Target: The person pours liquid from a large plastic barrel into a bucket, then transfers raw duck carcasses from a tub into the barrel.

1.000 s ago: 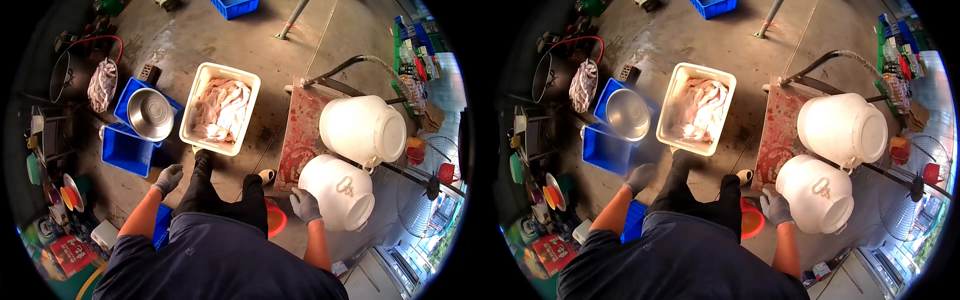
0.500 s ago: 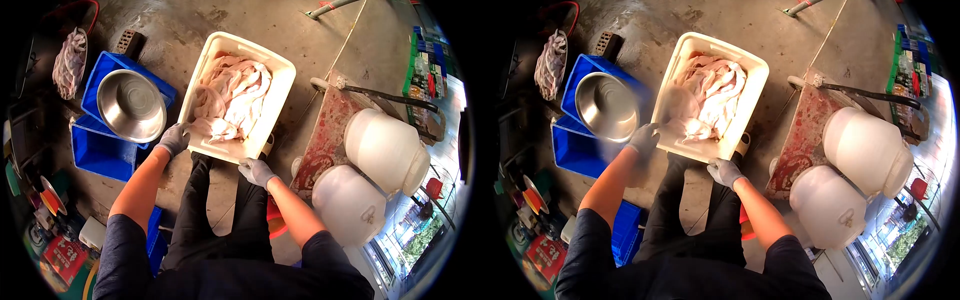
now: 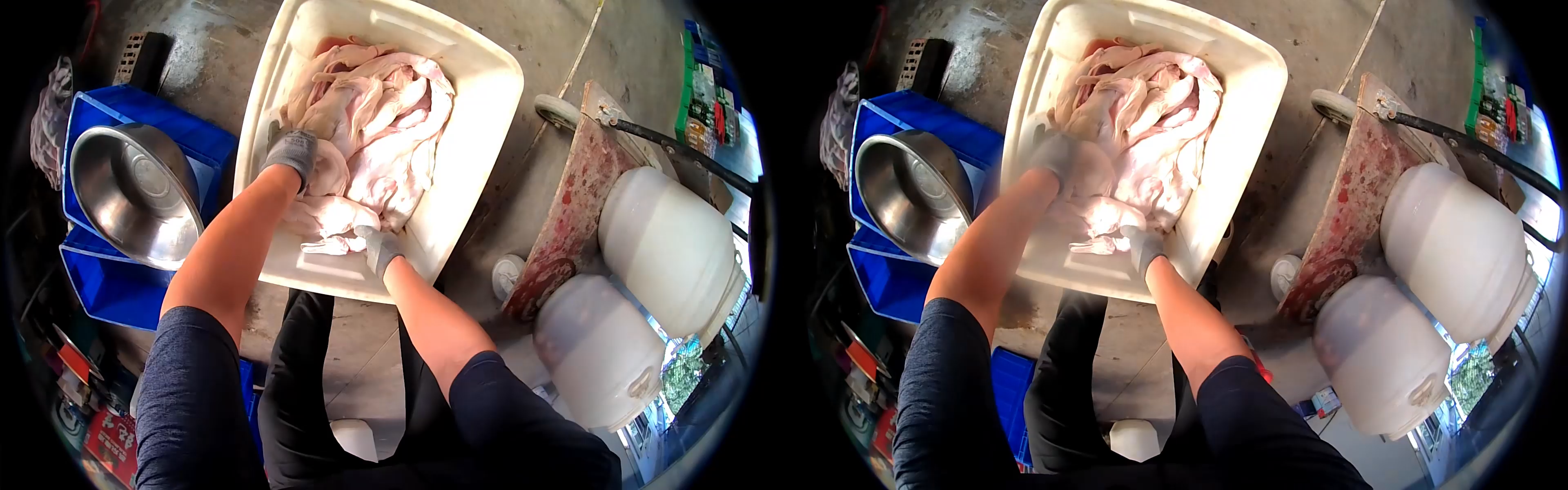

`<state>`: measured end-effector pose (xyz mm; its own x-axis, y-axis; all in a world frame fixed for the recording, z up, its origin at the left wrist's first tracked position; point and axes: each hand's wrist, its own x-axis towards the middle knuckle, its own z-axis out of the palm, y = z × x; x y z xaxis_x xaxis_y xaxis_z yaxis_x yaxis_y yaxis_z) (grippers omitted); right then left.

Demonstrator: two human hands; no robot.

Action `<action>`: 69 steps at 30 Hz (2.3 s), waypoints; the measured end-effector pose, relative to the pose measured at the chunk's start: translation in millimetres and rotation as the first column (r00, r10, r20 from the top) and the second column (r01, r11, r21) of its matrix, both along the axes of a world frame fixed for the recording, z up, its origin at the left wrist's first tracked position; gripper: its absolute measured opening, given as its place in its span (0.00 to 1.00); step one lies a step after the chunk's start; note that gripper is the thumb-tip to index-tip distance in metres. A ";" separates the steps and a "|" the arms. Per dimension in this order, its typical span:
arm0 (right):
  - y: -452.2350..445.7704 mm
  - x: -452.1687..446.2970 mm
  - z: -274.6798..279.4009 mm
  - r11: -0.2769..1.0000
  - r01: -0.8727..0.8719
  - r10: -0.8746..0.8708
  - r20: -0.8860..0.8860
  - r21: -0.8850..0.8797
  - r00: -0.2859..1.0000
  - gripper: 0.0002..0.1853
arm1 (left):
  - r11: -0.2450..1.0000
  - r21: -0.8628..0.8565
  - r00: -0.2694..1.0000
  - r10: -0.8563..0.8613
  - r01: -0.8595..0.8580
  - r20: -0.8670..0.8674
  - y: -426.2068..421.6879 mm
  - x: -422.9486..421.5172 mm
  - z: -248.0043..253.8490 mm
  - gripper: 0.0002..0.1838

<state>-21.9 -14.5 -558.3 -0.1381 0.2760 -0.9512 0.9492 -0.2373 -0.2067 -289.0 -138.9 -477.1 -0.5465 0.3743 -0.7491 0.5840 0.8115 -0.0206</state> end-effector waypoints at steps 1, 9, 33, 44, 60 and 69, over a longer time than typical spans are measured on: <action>-1.7 -11.7 32.3 0.960 0.263 -0.271 -0.083 -0.095 0.959 0.23 | 0.989 -0.009 0.971 0.150 -0.151 0.185 -10.7 3.6 -21.1 0.21; -24.3 -67.6 200.5 0.995 -0.060 0.035 -0.276 -0.083 0.961 0.11 | 0.305 0.074 0.293 0.776 -0.949 0.559 -31.6 138.2 79.5 0.38; 119.6 -358.7 13.8 -0.103 -0.847 0.939 0.333 0.521 0.090 0.33 | -0.596 -0.227 -0.501 0.345 -0.770 0.794 9.4 196.0 115.8 0.11; 89.8 -211.4 143.3 0.201 -0.771 0.979 -0.148 0.604 0.140 0.15 | -0.474 -0.253 -0.429 0.311 -0.844 0.848 14.1 186.3 106.6 0.13; 41.0 -108.0 243.0 -0.162 -0.792 0.923 -0.193 0.589 -0.333 0.26 | -0.756 -0.599 -0.644 -0.324 -0.264 0.693 23.4 182.0 115.2 0.15; 128.5 -208.2 92.7 -0.367 -0.782 0.900 0.404 0.505 -0.162 0.22 | -0.774 -0.381 -0.680 0.085 -0.505 0.728 14.9 190.1 96.3 0.09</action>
<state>-230.1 114.0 -465.6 -0.7664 -0.0028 -0.6423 -0.0924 0.9901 0.1059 -99.0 -123.9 -380.8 -0.2150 0.1331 -0.9675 -0.8181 -0.5656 0.1040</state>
